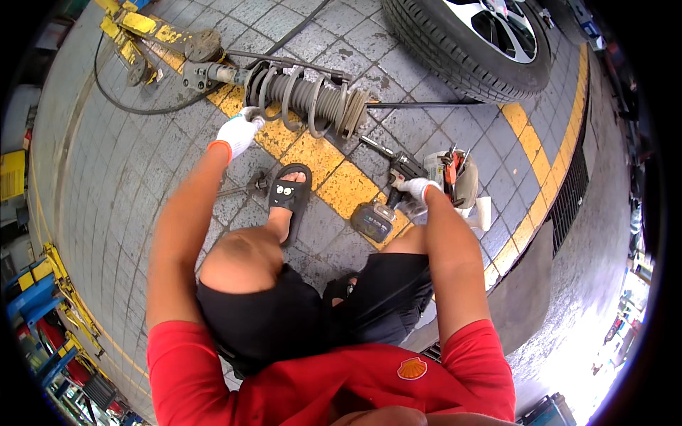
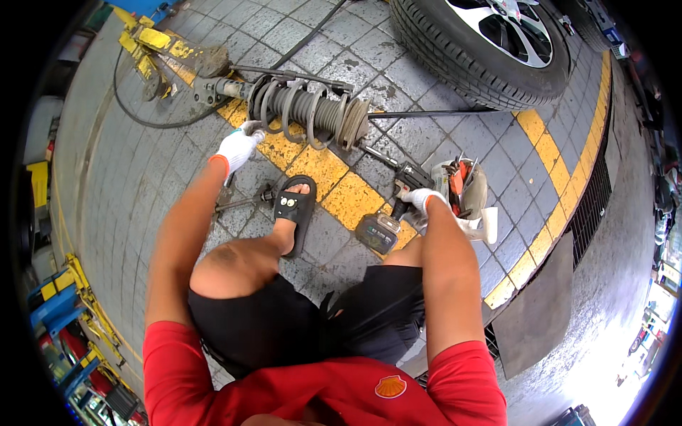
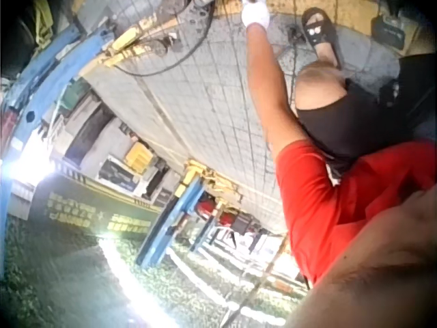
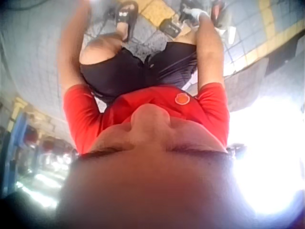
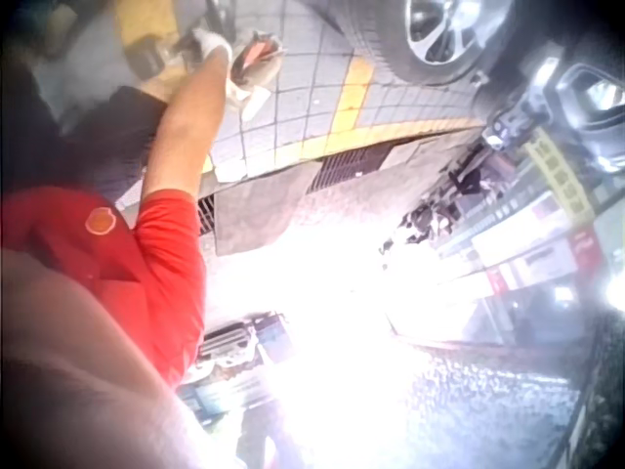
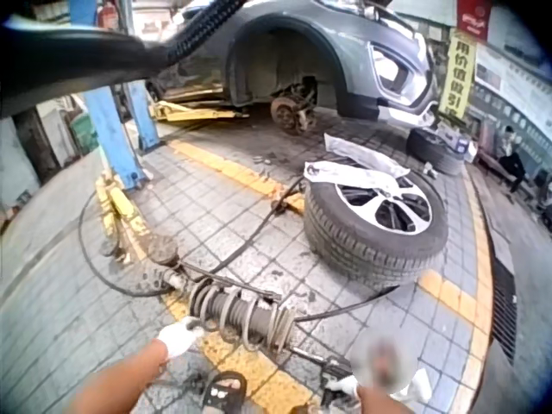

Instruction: The person uses a cordless impact wrench to loosen and tighten bolts on a car suspension assembly resting on the floor. They reposition the assembly and the tool several times while working on the bolts.

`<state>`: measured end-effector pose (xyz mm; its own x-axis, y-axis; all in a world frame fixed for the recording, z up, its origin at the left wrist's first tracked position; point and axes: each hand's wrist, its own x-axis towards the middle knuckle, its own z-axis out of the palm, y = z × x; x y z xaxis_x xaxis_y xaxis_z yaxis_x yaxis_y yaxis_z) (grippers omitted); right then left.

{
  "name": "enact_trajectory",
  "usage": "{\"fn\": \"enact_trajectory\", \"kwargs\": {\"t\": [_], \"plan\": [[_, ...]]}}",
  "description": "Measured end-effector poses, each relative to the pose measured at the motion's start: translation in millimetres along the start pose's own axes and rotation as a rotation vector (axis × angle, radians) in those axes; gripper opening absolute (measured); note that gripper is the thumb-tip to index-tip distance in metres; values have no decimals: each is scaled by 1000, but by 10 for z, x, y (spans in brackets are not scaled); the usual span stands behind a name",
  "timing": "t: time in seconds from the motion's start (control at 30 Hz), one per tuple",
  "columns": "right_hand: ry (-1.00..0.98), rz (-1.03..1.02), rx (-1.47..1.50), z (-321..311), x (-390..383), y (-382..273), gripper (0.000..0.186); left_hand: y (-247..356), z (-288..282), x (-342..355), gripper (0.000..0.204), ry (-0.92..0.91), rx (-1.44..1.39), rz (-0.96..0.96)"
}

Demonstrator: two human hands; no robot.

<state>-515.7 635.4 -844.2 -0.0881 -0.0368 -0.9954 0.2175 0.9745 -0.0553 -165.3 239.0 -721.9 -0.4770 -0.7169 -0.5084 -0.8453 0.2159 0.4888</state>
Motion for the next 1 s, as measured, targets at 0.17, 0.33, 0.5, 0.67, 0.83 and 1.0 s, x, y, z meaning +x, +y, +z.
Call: {"fn": "enact_trajectory", "kwargs": {"t": [0.17,0.33,0.5,0.67,0.83,1.0], "plan": [[117,-275,-222,-203,-495,-135,49,107,-314,-205,57,-152,179,64],[120,-606,-468,-171,-756,123,48,-371,-351,-243,55,-143,347,16],[308,-517,-308,-620,-1624,184,47,-1587,-89,-708,43,-46,540,21],[461,-569,-364,-522,-2392,-73,45,-2399,410,-1239,56,-78,808,272],[518,-558,-509,-73,-2500,-417,48,-2597,562,-857,27,-187,922,218],[581,-376,-579,173,-2634,-408,50,-2724,529,-598,24,-233,823,336]]}}
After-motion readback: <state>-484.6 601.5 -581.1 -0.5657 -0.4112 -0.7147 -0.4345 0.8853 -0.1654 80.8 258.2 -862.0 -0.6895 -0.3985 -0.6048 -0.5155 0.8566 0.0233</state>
